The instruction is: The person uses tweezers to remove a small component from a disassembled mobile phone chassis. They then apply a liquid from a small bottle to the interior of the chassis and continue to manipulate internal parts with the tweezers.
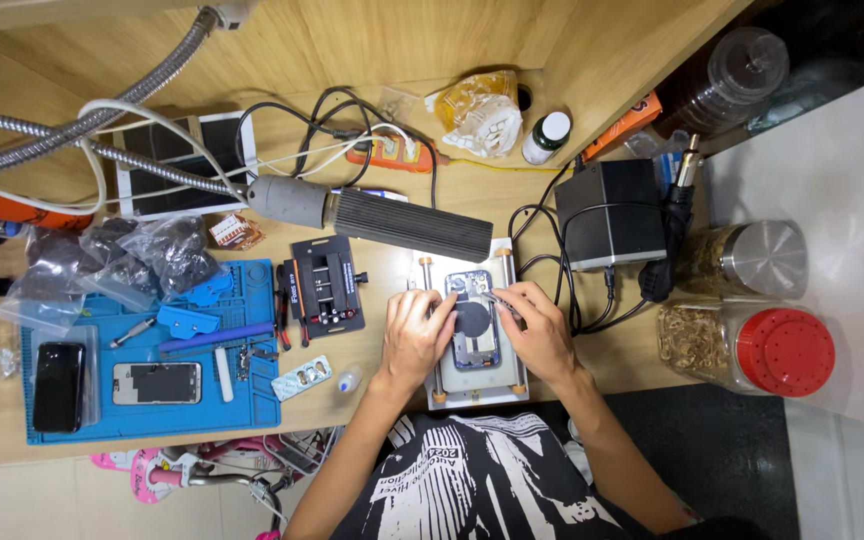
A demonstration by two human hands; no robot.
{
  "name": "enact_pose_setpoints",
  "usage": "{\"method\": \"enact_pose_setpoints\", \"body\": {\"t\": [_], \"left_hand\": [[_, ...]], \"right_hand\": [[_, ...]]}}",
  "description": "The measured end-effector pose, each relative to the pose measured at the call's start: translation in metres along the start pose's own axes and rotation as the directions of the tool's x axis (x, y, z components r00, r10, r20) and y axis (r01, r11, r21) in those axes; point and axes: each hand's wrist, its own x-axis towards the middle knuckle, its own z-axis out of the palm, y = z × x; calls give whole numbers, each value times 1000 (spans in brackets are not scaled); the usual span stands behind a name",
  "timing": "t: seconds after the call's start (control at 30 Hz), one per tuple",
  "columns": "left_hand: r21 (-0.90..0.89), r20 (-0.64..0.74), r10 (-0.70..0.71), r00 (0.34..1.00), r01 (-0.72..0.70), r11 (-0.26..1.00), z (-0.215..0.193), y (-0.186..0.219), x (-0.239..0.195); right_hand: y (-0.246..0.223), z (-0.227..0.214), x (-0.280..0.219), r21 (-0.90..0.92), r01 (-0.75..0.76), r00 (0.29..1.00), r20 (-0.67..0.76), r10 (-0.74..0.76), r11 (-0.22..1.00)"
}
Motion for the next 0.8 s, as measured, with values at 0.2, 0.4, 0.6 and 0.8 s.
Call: {"method": "enact_pose_setpoints", "body": {"t": [0.2,0.4,0.6,0.8], "left_hand": [[58,70,35,997,-39,998,5,-9,8],[58,147,31,989,-40,998,2,-15,17],[98,168,85,982,-102,990,0,-20,27],[44,192,119,974,-130,991,3,-26,27]], "right_hand": [[1,2,-2,-21,16,998,-55,-18,1000],[5,4,-9,-28,32,999,-26,-33,999],[6,5,-5,65,-84,996,30,82,994],[7,5,-2,69,-78,996,47,75,995]]}}
